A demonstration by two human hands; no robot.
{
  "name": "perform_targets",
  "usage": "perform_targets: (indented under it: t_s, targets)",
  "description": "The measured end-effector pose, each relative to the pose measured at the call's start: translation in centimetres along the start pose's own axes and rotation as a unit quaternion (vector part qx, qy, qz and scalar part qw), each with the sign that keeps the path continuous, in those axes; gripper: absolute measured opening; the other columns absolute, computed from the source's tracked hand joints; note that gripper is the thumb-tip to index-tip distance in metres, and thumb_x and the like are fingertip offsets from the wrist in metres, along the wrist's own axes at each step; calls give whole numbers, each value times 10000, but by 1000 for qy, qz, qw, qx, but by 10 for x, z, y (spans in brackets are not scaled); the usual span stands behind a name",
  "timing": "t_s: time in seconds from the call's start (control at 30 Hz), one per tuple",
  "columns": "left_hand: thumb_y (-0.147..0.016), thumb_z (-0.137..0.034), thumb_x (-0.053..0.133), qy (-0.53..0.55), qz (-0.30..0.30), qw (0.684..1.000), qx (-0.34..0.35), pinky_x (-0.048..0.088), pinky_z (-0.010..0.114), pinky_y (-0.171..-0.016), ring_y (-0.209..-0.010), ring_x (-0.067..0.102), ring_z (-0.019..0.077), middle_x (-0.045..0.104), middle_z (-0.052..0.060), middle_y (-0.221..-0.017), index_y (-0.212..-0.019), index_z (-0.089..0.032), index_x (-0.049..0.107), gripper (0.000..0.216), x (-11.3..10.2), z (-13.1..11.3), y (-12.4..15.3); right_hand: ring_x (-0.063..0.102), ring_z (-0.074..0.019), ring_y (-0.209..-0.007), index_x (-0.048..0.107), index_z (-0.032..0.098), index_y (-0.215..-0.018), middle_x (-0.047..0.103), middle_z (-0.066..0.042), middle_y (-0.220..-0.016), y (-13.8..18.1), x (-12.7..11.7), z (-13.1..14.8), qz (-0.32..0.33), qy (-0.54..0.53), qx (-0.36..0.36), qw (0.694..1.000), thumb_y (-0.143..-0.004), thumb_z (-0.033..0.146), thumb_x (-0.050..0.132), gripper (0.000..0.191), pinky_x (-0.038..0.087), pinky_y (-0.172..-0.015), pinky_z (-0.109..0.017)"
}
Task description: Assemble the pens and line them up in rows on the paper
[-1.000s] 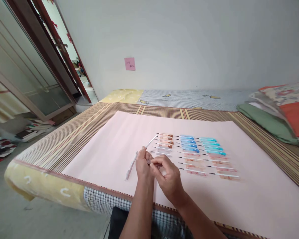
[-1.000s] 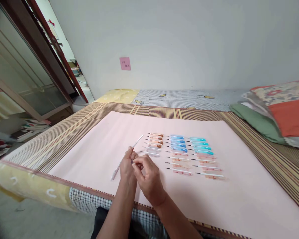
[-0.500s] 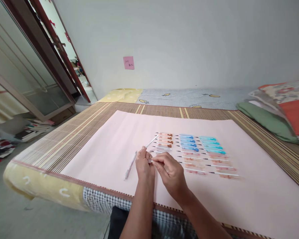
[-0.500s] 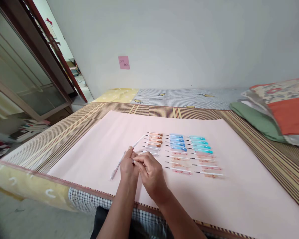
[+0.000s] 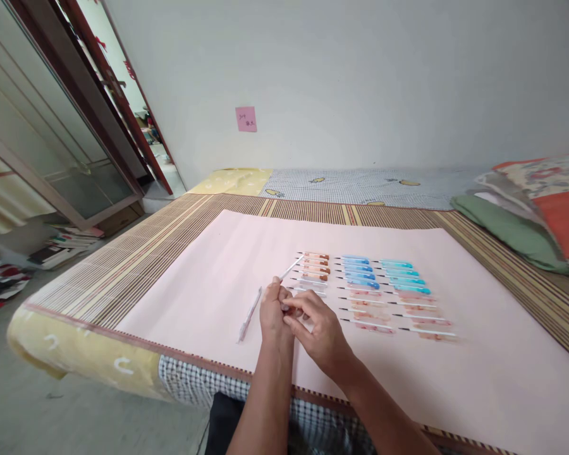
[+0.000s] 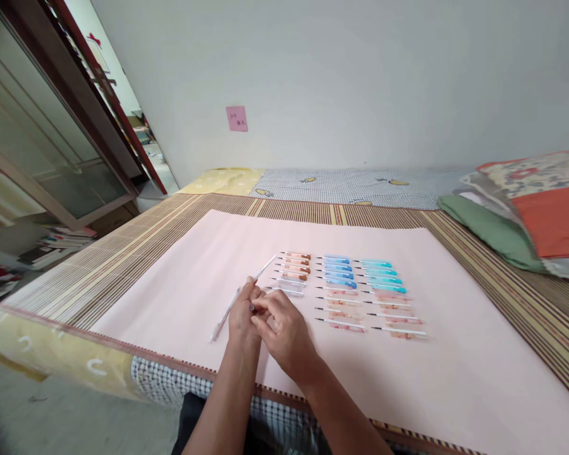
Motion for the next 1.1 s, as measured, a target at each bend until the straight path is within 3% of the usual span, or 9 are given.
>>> perform_targets:
  t_s: [0.1, 0.3, 0.47, 0.6, 0.73, 0.87, 1.0, 1.1]
  targets:
    - [-746, -433, 835, 18, 6, 1000, -20, 218, 200, -376, -343, 284, 38, 325, -108, -441, -596, -217, 337, 563, 6, 3, 4, 628, -183, -891, 689, 257, -1070, 632, -30, -994, -1, 1, -5, -4, -10, 15, 1000, -880, 89, 629, 261, 536, -806, -314]
    - [-658, -374, 903, 26, 74, 997, -5, 248, 175, -386, -382, 316, 30, 350, -109, -476, -613, -199, 396, 538, 25, 1, 13, 629, -186, -925, 686, 256, -1037, 620, -36, -992, -1, -2, -2, -14, -8, 4, 1000, -900, 87, 570, 246, 533, -807, -312]
    - [-649, -338, 913, 10, 97, 994, 42, 358, 160, -462, -504, 447, 45, 530, -51, -608, -683, -163, 545, 409, 27, -13, 11, 634, -221, -1014, 653, 244, -997, 651, -51, -1014, 1, -15, 14, -57, 5, -42, 997, -896, 135, 600, 157, 526, -923, -378]
    - [-679, -316, 893, 9, 114, 992, 53, 448, 190, -552, -581, 526, 78, 586, -24, -670, -749, -161, 608, 333, 25, -23, 9, 678, -205, -935, 629, 233, -1016, 705, -44, -975, 0, -39, -4, -122, -78, 42, 989, -957, 254, 580, 79, 560, -881, -365]
    - [-667, -297, 901, -1, 107, 993, 49, 428, 180, -523, -565, 516, 74, 566, -33, -651, -758, -160, 606, 338, 21, -31, 9, 664, -175, -773, 675, 216, -1099, 700, -32, -881, -2, -62, -33, -154, -117, 120, 974, -982, 383, 557, 236, 573, -716, -315]
    - [-657, -274, 905, -10, 90, 994, 53, 426, 166, -517, -549, 506, 62, 553, -40, -633, -743, -158, 603, 335, 16, -38, 11, 615, -161, -711, 724, 235, -1162, 700, -31, -864, -6, -71, -43, -130, -84, 127, 980, -968, 415, 583, 300, 533, -651, -300]
    - [-646, -260, 908, -24, 83, 994, 59, 438, 159, -519, -540, 508, 58, 565, -30, -626, -723, -151, 607, 329, 13, -44, 12, 597, -163, -692, 750, 230, -1099, 719, -29, -837, -6, -74, -44, -131, -64, 128, 981, -947, 414, 619, 272, 524, -676, -310]
    - [-614, -265, 924, -34, 77, 994, 66, 437, 158, -505, -530, 514, 61, 582, -22, -617, -715, -147, 619, 342, 12, -48, 14, 650, -185, -792, 754, 234, -1083, 746, -35, -903, -5, -73, -44, -130, -67, 129, 981, -942, 396, 631, 248, 535, -750, -317]
Point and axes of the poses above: each hand's wrist, its own y-axis away from the middle knuckle, its own x-axis out of the palm, z = x × y, the point moved 9 cm from there along -y, towards the middle knuckle
